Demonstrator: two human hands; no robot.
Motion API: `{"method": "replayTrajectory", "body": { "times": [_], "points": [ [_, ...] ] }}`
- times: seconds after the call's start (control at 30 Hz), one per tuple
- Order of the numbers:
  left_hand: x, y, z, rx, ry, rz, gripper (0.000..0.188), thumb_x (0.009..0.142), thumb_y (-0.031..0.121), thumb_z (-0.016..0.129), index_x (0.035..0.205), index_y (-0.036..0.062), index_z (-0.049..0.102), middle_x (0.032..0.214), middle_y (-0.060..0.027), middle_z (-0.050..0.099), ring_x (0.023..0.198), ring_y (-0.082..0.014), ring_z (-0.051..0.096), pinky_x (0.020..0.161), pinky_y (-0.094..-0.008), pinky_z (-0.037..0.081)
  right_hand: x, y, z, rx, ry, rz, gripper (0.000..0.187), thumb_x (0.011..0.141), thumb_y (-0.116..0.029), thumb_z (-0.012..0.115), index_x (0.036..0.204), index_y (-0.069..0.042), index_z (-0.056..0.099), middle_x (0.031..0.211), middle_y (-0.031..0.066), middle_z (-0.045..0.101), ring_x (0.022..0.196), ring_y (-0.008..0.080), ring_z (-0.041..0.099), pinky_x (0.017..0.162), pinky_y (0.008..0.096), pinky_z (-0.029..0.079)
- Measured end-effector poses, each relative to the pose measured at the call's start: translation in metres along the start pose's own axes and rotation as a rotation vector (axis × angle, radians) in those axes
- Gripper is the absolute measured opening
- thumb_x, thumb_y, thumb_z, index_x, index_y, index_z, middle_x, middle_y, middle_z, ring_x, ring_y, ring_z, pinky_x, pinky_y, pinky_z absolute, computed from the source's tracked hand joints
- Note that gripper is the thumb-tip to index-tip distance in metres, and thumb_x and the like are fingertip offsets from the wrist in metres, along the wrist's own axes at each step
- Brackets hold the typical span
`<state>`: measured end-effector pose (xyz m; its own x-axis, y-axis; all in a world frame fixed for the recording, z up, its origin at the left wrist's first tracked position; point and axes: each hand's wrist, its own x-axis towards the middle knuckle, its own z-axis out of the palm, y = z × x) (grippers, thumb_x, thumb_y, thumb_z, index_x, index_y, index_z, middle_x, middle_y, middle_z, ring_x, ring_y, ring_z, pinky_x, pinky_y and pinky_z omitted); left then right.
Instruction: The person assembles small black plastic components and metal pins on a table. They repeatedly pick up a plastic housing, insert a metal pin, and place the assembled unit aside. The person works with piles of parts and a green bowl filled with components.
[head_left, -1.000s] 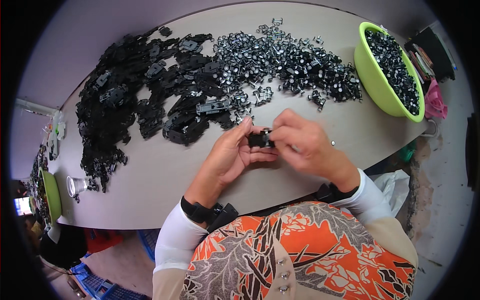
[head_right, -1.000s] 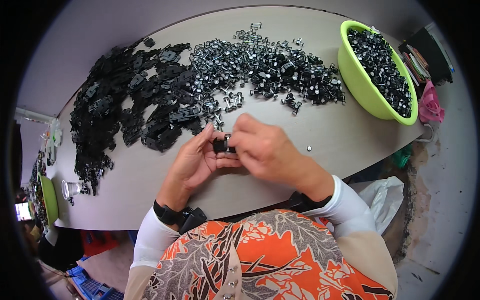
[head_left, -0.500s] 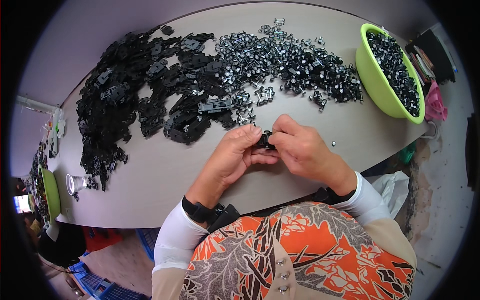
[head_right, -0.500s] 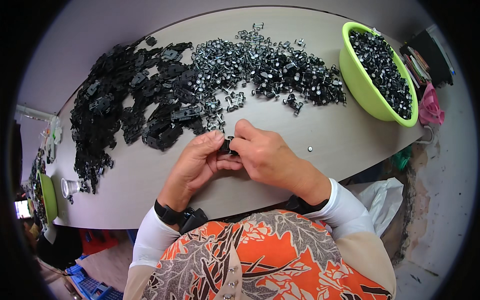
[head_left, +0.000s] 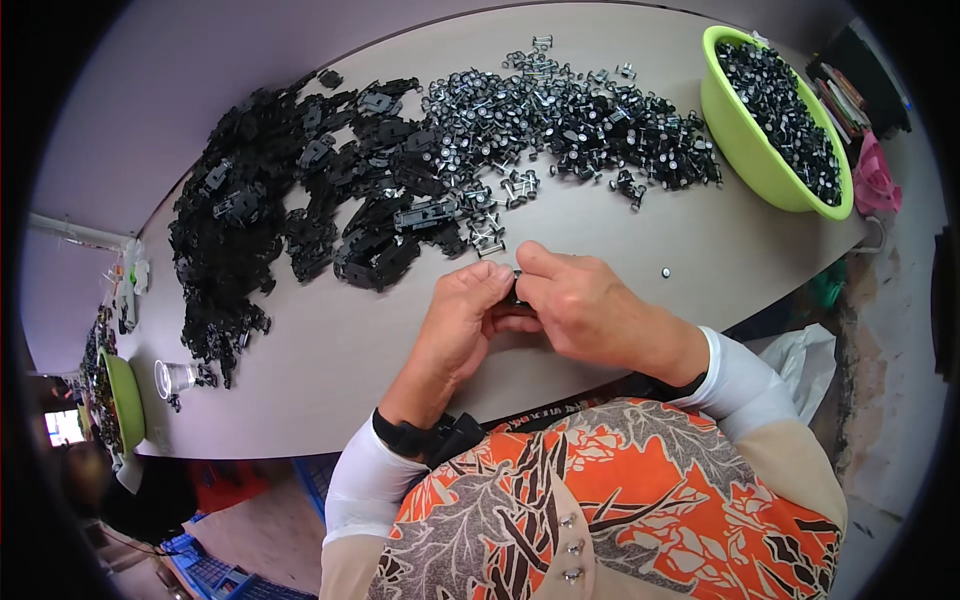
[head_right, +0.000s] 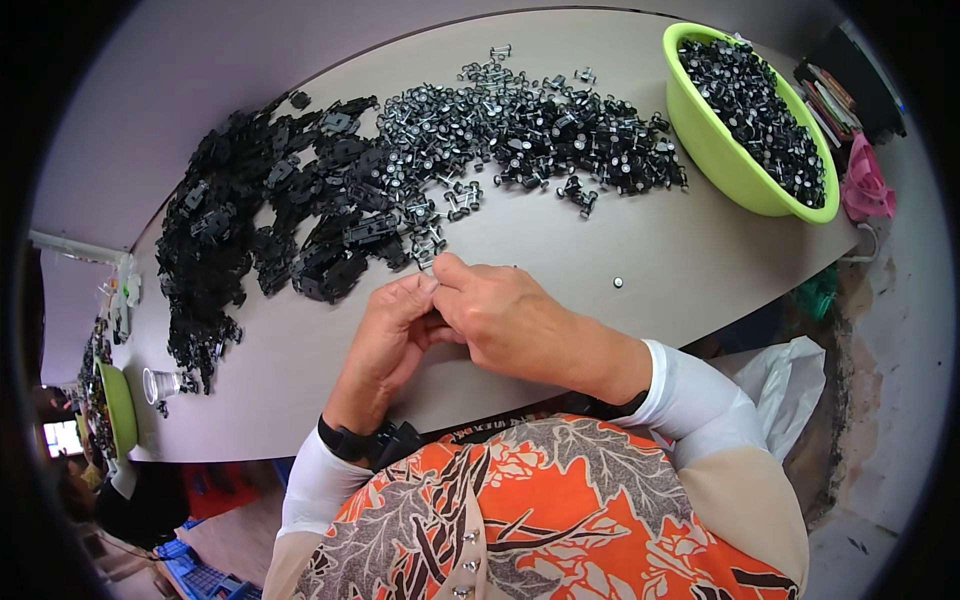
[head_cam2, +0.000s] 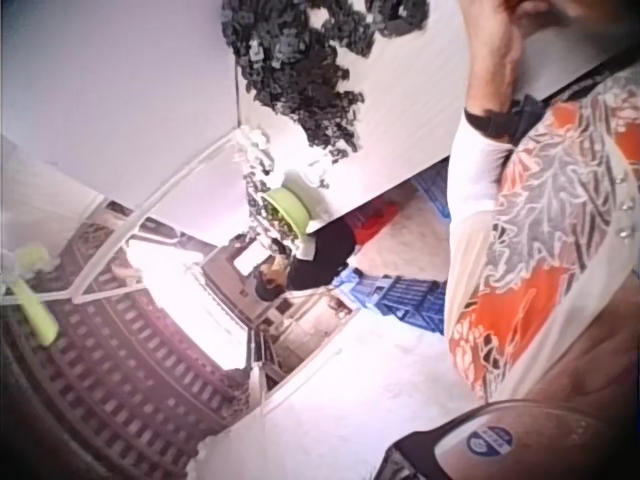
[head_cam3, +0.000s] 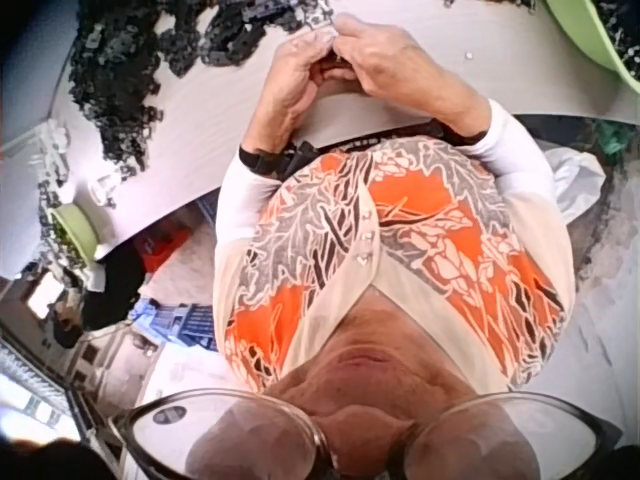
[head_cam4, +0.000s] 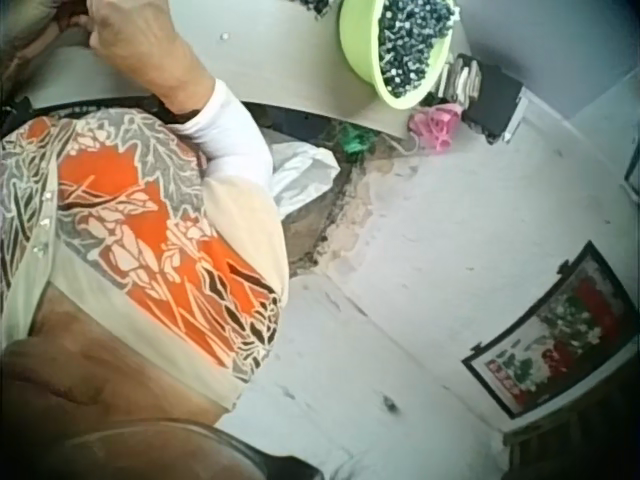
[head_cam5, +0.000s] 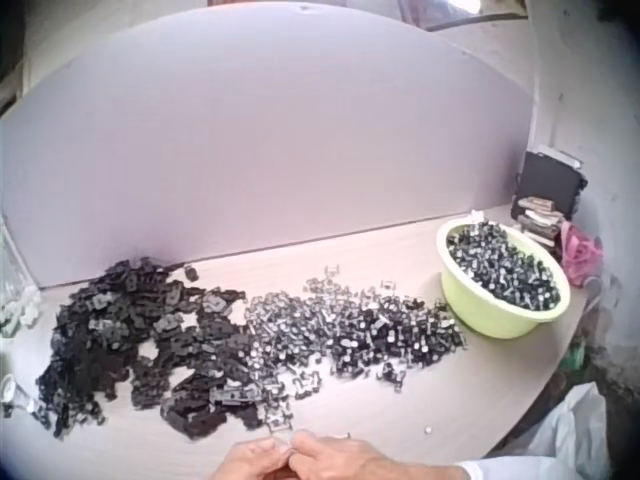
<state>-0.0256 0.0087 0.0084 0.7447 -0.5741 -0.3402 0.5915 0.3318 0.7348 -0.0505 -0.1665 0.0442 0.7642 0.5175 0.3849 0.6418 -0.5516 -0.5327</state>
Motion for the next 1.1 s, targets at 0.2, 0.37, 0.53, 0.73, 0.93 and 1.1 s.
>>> {"method": "replayTrajectory", "body": {
  "times": [0.2,0.37,0.53,0.73,0.93,1.1],
  "points": [
    [-0.022,0.007,-0.007,0.035,-0.048,0.021,0.017,0.090,0.014,0.062,0.081,0.0061,0.049,0.088,-0.0104,0.064,0.080,-0.0177,0.066,0.071,-0.0331,0.058,-0.008,-0.007,0.011,0.171,0.115,-0.049,0.017,0.074,0.000,0.066,0.084,-0.003,0.052,0.080,0.0099,0.047,0.064,0.0281,0.056,0.053,0.0377,0.047],
    [-0.054,0.003,-0.014,0.093,0.053,0.050,0.022,0.082,0.003,0.066,0.081,0.0057,0.045,0.083,-0.0120,0.063,0.073,-0.0205,0.068,0.064,-0.0334,0.059,-0.008,-0.013,0.013,0.661,-0.036,-0.040,0.021,0.075,0.005,0.059,0.093,-0.004,0.056,0.087,0.0093,0.055,0.065,0.0251,0.059,0.057,0.0327,0.048],
    [-0.111,0.002,-0.008,0.184,0.377,0.251,0.022,0.080,0.002,0.064,0.081,0.0051,0.043,0.078,-0.0140,0.061,0.058,-0.0216,0.064,0.052,-0.0303,0.054,-0.009,0.025,-0.024,0.438,0.086,0.184,0.021,0.074,0.006,0.058,0.094,-0.003,0.060,0.094,0.0098,0.059,0.071,0.0232,0.062,0.061,0.0306,0.049],
    [-0.208,-0.017,-0.040,0.182,0.836,0.415,0.019,0.080,-0.001,0.060,0.077,0.0054,0.043,0.069,-0.0126,0.059,0.048,-0.0196,0.059,0.042,-0.0253,0.047,-0.019,0.057,-0.017,0.010,-0.064,0.102,0.022,0.071,0.007,0.056,0.091,-0.002,0.061,0.090,0.0112,0.054,0.075,0.0321,0.059,0.066,0.0400,0.049],
    [-0.270,-0.057,-0.085,0.549,1.170,-0.114,0.023,0.079,0.003,0.067,0.066,0.0037,0.048,0.058,-0.0056,0.055,0.049,-0.0127,0.056,0.043,-0.0242,0.043,-0.021,0.067,-0.008,0.071,-0.117,0.236,0.018,0.072,0.007,0.055,0.088,-0.002,0.060,0.093,0.0132,0.051,0.075,0.0344,0.057,0.066,0.0429,0.047],
    [-0.229,-0.009,-0.052,0.994,1.144,0.072,0.015,0.079,0.005,0.070,0.069,-0.0039,0.062,0.056,0.0003,0.056,0.051,-0.0056,0.049,0.049,-0.0213,0.038,-0.016,0.057,-0.010,0.074,-0.094,0.270,0.015,0.072,0.004,0.057,0.087,-0.001,0.060,0.088,0.0140,0.052,0.074,0.0358,0.057,0.064,0.0442,0.045]
  ]
}}
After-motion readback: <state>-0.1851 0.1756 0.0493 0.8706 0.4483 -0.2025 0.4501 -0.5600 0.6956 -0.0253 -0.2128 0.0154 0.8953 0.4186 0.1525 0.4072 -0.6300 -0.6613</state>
